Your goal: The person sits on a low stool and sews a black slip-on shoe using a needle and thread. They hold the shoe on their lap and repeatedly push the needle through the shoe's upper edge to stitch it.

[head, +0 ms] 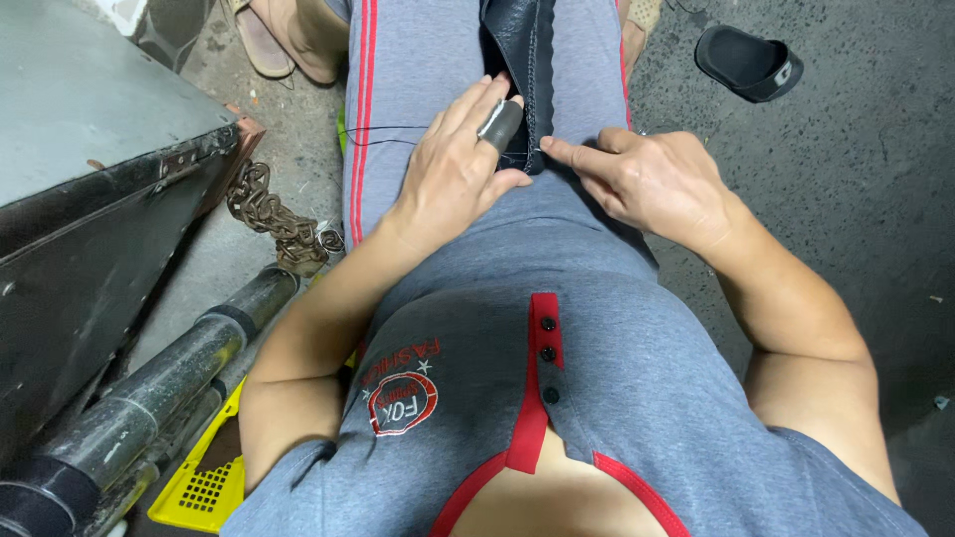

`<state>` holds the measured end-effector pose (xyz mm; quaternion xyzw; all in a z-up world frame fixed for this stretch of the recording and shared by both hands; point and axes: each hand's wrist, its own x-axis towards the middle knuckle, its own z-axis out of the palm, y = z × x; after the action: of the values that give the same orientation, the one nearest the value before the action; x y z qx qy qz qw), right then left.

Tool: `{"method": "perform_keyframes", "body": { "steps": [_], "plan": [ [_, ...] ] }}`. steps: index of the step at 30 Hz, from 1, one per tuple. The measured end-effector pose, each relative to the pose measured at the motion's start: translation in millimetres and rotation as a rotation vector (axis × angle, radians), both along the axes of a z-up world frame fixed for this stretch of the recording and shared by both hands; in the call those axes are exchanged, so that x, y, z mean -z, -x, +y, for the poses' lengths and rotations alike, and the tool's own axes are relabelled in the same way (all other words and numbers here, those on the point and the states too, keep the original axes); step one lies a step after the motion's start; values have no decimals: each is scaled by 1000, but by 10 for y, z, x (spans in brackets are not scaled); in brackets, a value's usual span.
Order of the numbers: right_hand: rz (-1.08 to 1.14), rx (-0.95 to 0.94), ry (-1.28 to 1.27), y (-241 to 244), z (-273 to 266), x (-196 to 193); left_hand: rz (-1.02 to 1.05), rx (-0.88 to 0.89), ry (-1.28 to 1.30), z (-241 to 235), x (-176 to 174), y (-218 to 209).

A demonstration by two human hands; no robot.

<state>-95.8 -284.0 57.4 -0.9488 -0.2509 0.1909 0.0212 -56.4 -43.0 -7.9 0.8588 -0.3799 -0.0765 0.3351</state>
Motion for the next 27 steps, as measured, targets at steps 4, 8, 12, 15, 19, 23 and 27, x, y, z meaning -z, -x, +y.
{"method": "perform_keyframes", "body": {
  "steps": [4,8,12,15,19,23,27],
  "plan": [
    [41,-12,101,-42,113,-166,-10,17,67,-50,84,-15],
    [49,-60,131,-48,95,-103,-46,22,53,-78,143,-23],
    [26,-8,-16,-24,-1,108,-68,0,91,-114,221,-33],
    [2,8,-63,-57,90,94,-97,-10,101,-127,211,-50],
    [-41,-24,-2,-90,205,113,-111,-39,83,-126,209,-61],
    [-83,13,-139,0,192,102,-60,-14,119,-39,193,-22],
    [-123,105,-330,22,243,-61,115,13,74,189,191,33]
  ]
}}
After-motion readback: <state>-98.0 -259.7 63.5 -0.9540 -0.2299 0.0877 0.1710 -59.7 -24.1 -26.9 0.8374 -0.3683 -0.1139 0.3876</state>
